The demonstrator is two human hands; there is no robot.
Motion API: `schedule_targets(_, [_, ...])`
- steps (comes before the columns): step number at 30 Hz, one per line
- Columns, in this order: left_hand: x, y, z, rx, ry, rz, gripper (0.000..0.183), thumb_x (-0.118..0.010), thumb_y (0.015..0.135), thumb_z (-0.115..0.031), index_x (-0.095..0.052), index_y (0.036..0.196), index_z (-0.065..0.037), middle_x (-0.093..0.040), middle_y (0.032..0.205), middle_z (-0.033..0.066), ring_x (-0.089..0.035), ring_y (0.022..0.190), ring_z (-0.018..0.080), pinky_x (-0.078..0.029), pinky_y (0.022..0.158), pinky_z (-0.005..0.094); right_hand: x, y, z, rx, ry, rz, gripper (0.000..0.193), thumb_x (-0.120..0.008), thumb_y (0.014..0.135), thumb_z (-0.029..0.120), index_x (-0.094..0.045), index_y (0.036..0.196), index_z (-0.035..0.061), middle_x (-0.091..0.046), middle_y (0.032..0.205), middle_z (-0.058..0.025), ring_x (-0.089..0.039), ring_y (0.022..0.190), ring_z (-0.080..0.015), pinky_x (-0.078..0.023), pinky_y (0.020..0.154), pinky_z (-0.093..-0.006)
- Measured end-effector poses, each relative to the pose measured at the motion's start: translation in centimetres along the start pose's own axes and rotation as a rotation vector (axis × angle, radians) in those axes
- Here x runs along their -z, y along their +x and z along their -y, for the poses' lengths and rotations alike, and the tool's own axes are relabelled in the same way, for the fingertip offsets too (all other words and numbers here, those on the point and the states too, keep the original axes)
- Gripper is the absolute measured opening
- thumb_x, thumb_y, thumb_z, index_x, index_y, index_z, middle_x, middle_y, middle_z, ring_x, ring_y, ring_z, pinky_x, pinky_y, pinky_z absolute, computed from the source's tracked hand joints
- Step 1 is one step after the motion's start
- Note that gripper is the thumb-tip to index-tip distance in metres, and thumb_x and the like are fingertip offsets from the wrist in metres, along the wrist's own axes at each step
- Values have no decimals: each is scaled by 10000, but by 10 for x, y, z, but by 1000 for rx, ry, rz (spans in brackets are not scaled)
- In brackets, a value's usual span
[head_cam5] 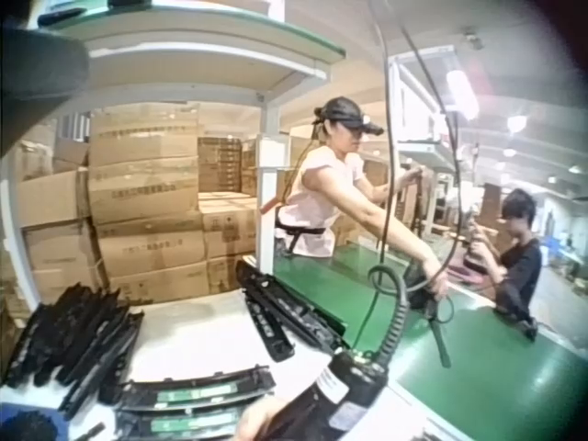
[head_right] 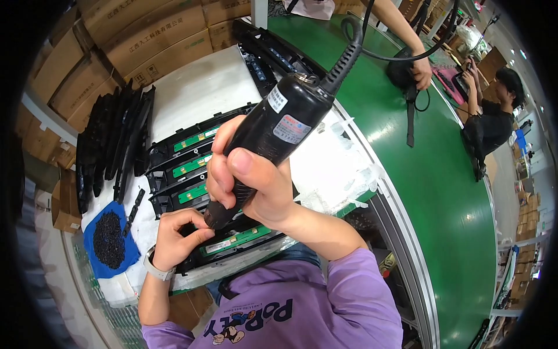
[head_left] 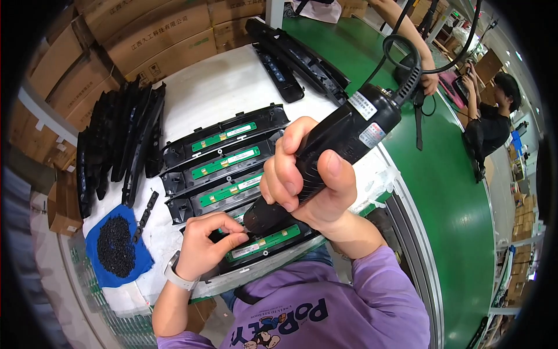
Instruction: The person is assembling and securing parts of electronic components, likely toner cartridges, using an electric screwdriver on a production line.
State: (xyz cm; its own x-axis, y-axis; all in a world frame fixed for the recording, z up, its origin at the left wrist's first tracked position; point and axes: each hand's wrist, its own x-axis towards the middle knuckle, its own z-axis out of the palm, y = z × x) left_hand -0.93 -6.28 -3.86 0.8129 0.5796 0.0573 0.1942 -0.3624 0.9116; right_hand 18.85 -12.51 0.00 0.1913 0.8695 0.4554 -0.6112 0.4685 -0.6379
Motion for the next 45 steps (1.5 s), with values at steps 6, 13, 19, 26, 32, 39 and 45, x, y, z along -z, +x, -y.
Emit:
schedule_targets(6, [0, 0, 0, 2, -3, 6, 93, -726, 705, -39, -650, 739, 2, -649, 704, 61, -594, 641, 140, -468, 635, 249, -1, 1, 0, -8, -21, -2, 409, -549, 861, 428, -448, 986, 53, -472, 606, -18, -445, 424, -108, -426, 485, -291])
schedule_targets(13, [0, 1, 0, -2, -4, 6, 98, -729, 701, -39, -646, 730, 4, -648, 703, 61, -596, 640, 141, -470, 634, 252, 0, 0, 0, 5, 11, 3, 409, -547, 865, 427, -449, 991, 50, -470, 608, -20, -449, 429, -109, -429, 489, -291])
schedule_targets(19, [-2, 1, 0, 5, 6, -4, 96, -732, 688, -35, -649, 724, -2, -656, 711, 64, -606, 643, 144, -476, 639, 252, 3, 0, 1, -6, 8, 8, 408, -546, 865, 422, -448, 995, 48, -470, 610, -24, -448, 428, -111, -433, 502, -300])
schedule_targets(26, [-2, 3, 2, -4, 14, 7, 101, -737, 680, -26, -650, 724, 1, -659, 709, 68, -625, 645, 147, -481, 636, 250, 2, 0, 2, -4, -10, 2, 404, -544, 861, 416, -443, 996, 49, -462, 609, -24, -445, 429, -117, -417, 503, -300])
schedule_targets(32, [-1, 0, 2, -15, 32, 9, 107, -743, 674, -17, -652, 728, 2, -656, 700, 64, -626, 636, 141, -478, 619, 241, -2, -3, 1, -10, -17, -14, 403, -545, 860, 415, -440, 1001, 52, -456, 612, -25, -444, 436, -121, -409, 508, -309])
schedule_targets(39, [-3, -5, 5, -3, 3, -39, 106, -744, 677, -33, -657, 724, 2, -654, 697, 72, -617, 623, 153, -480, 623, 256, -1, 1, -1, 5, 24, -15, 435, -547, 861, 453, -448, 1008, 56, -449, 604, -9, -426, 423, -120, -402, 495, -311])
schedule_targets(45, [12, 3, -10, -175, -55, 13, 344, -780, 659, -139, -621, 940, -21, -639, 855, 64, -614, 779, 173, -471, 684, 287, 4, 8, 16, 36, 233, 114, 462, -504, 900, 447, -457, 1083, 26, -486, 678, -20, -479, 509, -134, -432, 586, -335])
